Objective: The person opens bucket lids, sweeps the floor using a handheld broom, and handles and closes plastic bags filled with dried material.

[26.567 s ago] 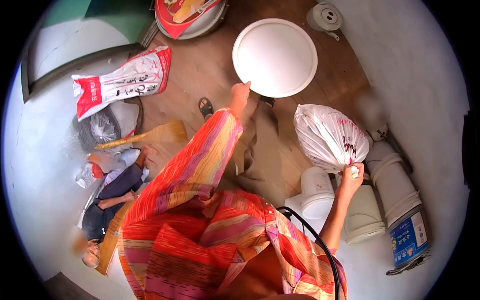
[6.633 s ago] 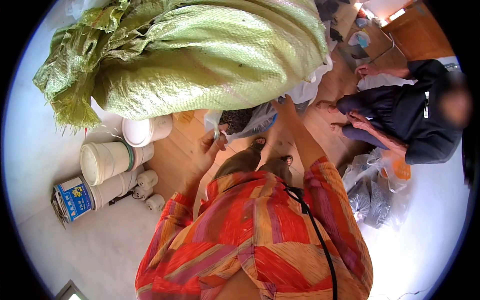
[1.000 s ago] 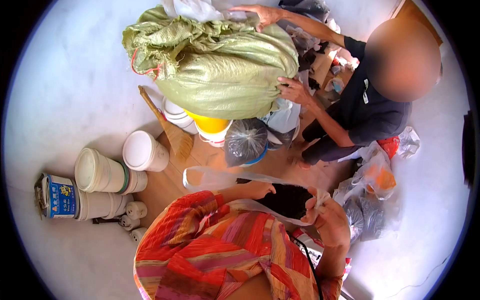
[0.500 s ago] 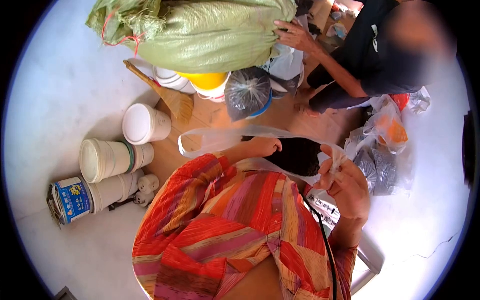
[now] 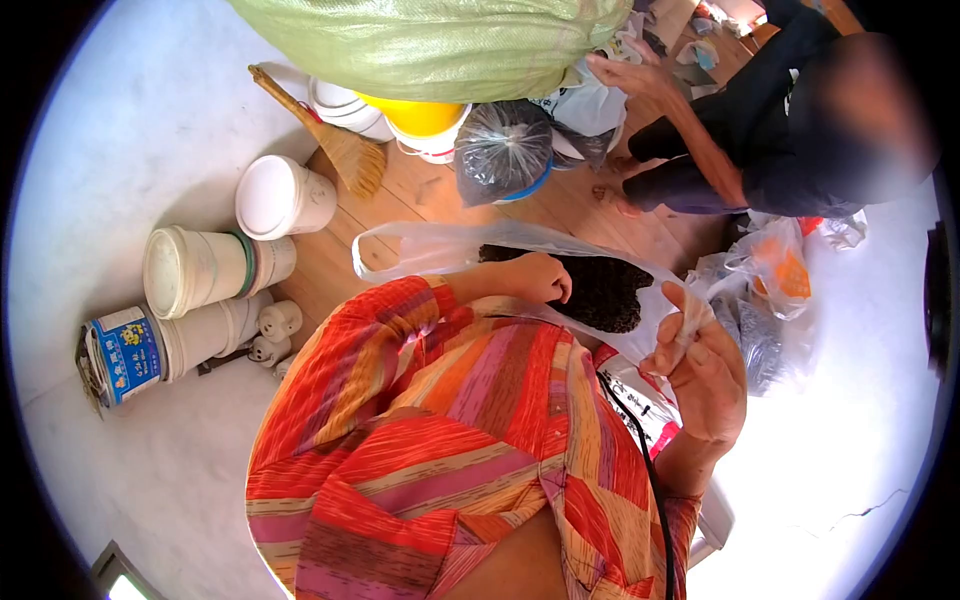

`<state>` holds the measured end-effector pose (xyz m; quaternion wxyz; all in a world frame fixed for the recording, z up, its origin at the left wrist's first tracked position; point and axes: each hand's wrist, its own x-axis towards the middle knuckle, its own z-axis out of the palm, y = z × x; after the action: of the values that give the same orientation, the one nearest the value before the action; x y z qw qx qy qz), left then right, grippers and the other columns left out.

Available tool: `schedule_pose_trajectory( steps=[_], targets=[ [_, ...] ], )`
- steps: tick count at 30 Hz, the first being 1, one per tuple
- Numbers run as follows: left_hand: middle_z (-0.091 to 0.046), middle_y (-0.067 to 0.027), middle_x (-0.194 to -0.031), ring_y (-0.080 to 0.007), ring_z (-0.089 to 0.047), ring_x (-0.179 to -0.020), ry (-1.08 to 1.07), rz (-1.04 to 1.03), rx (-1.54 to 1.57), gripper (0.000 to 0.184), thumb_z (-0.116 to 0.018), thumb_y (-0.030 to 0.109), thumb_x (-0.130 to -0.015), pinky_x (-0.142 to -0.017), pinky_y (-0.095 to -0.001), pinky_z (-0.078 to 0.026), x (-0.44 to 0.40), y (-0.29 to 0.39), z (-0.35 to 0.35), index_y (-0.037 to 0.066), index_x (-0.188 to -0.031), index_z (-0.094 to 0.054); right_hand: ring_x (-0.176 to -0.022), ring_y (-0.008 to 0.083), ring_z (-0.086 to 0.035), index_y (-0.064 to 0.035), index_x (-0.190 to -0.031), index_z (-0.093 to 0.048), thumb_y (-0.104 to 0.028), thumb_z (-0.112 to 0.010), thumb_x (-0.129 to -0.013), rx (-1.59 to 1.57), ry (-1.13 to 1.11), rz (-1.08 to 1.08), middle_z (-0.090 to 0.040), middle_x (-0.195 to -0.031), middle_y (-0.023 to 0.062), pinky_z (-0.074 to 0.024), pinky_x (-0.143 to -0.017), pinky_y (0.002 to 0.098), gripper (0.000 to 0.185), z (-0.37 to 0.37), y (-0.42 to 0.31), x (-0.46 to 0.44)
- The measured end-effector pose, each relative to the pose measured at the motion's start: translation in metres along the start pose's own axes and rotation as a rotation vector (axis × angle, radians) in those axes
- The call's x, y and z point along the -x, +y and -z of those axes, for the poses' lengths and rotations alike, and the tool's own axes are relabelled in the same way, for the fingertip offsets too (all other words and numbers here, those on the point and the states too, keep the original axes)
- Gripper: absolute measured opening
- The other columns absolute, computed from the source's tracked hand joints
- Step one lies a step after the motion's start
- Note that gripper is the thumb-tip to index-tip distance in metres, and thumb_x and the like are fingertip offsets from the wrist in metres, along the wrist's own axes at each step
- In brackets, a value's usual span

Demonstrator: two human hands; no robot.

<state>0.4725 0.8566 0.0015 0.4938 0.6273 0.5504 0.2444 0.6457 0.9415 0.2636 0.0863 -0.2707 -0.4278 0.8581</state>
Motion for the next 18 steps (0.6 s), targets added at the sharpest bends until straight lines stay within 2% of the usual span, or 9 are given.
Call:
schedule_pose_trajectory(
  steps=[5,8,10,11,13,14,16,18],
  targets=[
    [-0.061,-0.0105,-0.082,-0.0269,-0.057,-0.075,-0.013,0.025,0.118,0.017,-0.052,0.012,-0.072,-0.069,-0.0359,-0.045,0.003,-0.002,0.007,0.009,-0.082,-0.066,-0.078,0.0134,-0.055,0.0101,-0.128,-0.025,-0.015,-0.051,-0.084,0.010,-0.008,-0.004,-0.052,-0.098,0.0102,-0.0473,-0.078,0.0294,0.058,0.000,-0.001,-0.002],
    [-0.061,-0.0111,-0.083,-0.0276,-0.057,-0.076,0.072,-0.026,0.102,0.018,-0.052,0.010,-0.073,-0.068,-0.0363,-0.045,0.002,-0.020,-0.006,0.007,-0.084,-0.066,-0.079,0.0131,-0.055,0.0101,-0.128,-0.024,-0.015,-0.051,-0.084,0.015,-0.018,-0.004,-0.052,-0.098,0.0101,-0.0471,-0.079,0.0295,0.057,0.002,-0.001,-0.002],
    [-0.064,-0.0127,-0.075,-0.0279,-0.061,-0.070,0.072,-0.114,-0.085,0.021,-0.052,0.010,-0.066,-0.063,-0.0369,-0.047,0.003,-0.027,-0.013,0.007,-0.079,-0.068,-0.080,0.0129,-0.054,0.0100,-0.128,-0.024,-0.015,-0.051,-0.084,0.017,-0.023,-0.003,-0.052,-0.099,0.0100,-0.0470,-0.079,0.0297,0.057,0.003,0.000,-0.002],
    [-0.064,-0.0127,-0.075,-0.0279,-0.061,-0.070,0.066,-0.116,-0.082,0.021,-0.052,0.010,-0.066,-0.063,-0.0369,-0.047,0.004,-0.030,-0.016,0.007,-0.079,-0.068,-0.081,0.0129,-0.054,0.0100,-0.128,-0.024,-0.015,-0.051,-0.084,0.015,-0.033,-0.001,-0.051,-0.099,0.0100,-0.0468,-0.079,0.0300,0.057,0.003,-0.001,-0.002],
    [-0.064,-0.0136,-0.076,-0.0293,-0.061,-0.070,-0.076,-0.200,-0.186,0.021,-0.053,0.010,-0.064,-0.063,-0.0376,-0.047,0.011,-0.024,-0.018,0.006,-0.079,-0.068,-0.081,0.0128,-0.053,0.0101,-0.128,-0.024,-0.015,-0.051,-0.084,0.009,-0.035,-0.001,-0.051,-0.099,0.0101,-0.0465,-0.080,0.0303,0.057,0.002,0.000,-0.001],
    [-0.063,-0.0141,-0.075,-0.0298,-0.060,-0.070,-0.023,-0.277,-0.168,0.021,-0.053,0.011,-0.065,-0.063,-0.0379,-0.047,0.012,-0.027,-0.022,0.004,-0.079,-0.067,-0.082,0.0129,-0.053,0.0101,-0.128,-0.024,-0.015,-0.051,-0.084,0.008,-0.031,-0.007,-0.051,-0.099,0.0105,-0.0463,-0.080,0.0306,0.057,0.002,0.000,-0.001],
    [-0.062,-0.0140,-0.078,-0.0297,-0.059,-0.072,0.025,-0.265,-0.147,0.019,-0.054,0.011,-0.068,-0.065,-0.0380,-0.046,0.014,-0.016,-0.019,0.004,-0.080,-0.066,-0.082,0.0130,-0.053,0.0101,-0.128,-0.024,-0.016,-0.051,-0.084,0.006,-0.025,-0.013,-0.051,-0.100,0.0109,-0.0461,-0.080,0.0309,0.058,0.001,0.000,-0.001],
    [-0.062,-0.0138,-0.081,-0.0296,-0.058,-0.074,0.076,-0.250,-0.128,0.017,-0.055,0.011,-0.071,-0.067,-0.0381,-0.045,0.018,-0.003,-0.014,0.003,-0.082,-0.065,-0.075,0.0128,-0.055,0.0119,-0.128,-0.022,-0.019,-0.053,-0.082,0.032,0.026,-0.011,-0.050,-0.095,0.0085,-0.0489,-0.076,0.0299,0.064,-0.002,0.001,-0.001]
  ],
)
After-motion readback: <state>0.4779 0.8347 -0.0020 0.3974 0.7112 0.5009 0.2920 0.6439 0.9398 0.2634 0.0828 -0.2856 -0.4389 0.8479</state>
